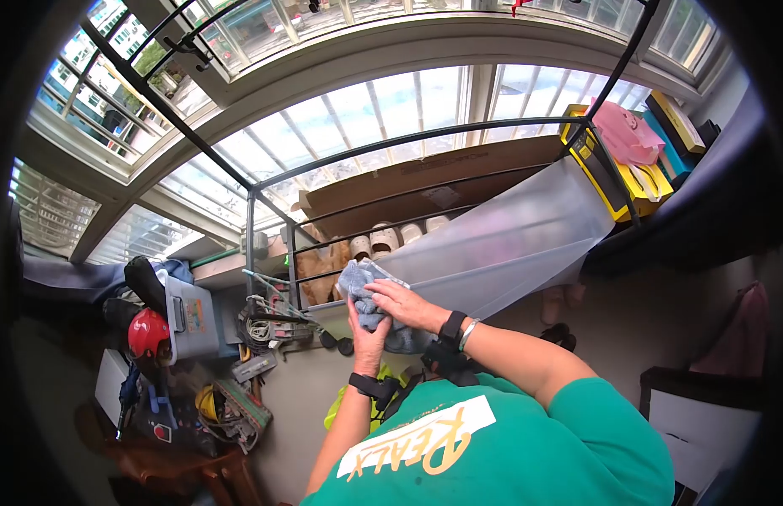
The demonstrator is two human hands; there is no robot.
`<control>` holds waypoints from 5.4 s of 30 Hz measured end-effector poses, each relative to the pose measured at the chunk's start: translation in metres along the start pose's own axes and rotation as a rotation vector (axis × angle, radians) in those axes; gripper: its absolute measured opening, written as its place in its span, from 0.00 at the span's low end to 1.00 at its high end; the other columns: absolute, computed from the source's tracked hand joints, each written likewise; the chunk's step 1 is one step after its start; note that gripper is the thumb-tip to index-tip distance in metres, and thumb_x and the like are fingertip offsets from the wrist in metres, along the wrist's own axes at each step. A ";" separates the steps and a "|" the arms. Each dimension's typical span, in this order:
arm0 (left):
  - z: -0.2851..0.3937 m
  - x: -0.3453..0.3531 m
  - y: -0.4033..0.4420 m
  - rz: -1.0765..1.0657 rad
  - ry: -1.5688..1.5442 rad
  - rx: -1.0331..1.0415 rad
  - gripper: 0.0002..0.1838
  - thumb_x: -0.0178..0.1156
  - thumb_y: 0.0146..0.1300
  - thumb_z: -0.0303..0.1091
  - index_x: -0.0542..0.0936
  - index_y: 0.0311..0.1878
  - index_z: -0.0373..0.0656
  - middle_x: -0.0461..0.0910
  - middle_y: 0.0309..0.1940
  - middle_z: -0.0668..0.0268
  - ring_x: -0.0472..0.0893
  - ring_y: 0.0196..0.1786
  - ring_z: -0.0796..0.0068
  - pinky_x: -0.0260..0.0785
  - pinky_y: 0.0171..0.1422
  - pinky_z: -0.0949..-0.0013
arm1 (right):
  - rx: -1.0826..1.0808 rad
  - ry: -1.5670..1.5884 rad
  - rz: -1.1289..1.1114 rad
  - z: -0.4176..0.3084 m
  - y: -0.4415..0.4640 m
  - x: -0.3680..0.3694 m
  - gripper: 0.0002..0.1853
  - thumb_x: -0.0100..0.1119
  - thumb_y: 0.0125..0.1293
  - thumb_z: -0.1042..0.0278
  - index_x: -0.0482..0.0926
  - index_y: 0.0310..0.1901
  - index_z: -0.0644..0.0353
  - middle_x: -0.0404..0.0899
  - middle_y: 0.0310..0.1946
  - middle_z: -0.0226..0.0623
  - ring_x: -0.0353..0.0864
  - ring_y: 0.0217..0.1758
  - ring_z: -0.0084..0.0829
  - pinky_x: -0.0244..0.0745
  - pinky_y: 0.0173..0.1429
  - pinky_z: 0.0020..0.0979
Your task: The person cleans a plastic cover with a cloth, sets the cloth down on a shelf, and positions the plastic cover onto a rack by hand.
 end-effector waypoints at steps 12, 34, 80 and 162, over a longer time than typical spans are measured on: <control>-0.013 -0.015 0.009 0.087 0.141 -0.162 0.36 0.72 0.47 0.37 0.68 0.58 0.34 0.73 0.54 0.50 0.73 0.58 0.58 0.65 0.64 0.60 | -0.109 -0.115 -0.193 -0.007 -0.011 -0.009 0.29 0.53 0.68 0.66 0.60 0.69 0.52 0.54 0.72 0.50 0.52 0.76 0.46 0.49 0.76 0.40; 0.006 -0.086 0.020 0.643 0.048 -0.155 0.25 0.63 0.51 0.23 0.71 0.55 0.36 0.76 0.50 0.59 0.76 0.49 0.68 0.68 0.57 0.65 | 0.421 -1.115 0.588 0.067 -0.136 -0.293 0.34 0.64 0.59 0.62 0.62 0.68 0.47 0.53 0.71 0.43 0.44 0.76 0.52 0.51 0.71 0.57; 0.000 -0.101 -0.009 0.593 1.574 -0.124 0.07 0.54 0.58 0.33 0.80 0.37 0.57 0.74 0.41 0.66 0.74 0.43 0.61 0.65 0.43 0.57 | -0.055 -1.224 -0.082 0.063 -0.020 -0.147 0.33 0.57 0.62 0.46 0.63 0.68 0.40 0.46 0.75 0.39 0.37 0.79 0.45 0.35 0.73 0.63; 0.184 0.009 -0.032 0.109 -0.201 0.279 0.26 0.63 0.50 0.16 0.72 0.55 0.38 0.72 0.54 0.63 0.71 0.58 0.71 0.59 0.66 0.67 | -0.157 0.454 -0.328 -0.099 -0.032 -0.062 0.38 0.60 0.65 0.52 0.55 0.71 0.59 0.62 0.67 0.40 0.59 0.70 0.33 0.57 0.71 0.34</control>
Point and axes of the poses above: each hand's wrist, its own y-axis towards the middle knuckle, its own x-axis out of the palm, z = x × y, the point moved 5 cm from there along y, towards the middle knuckle
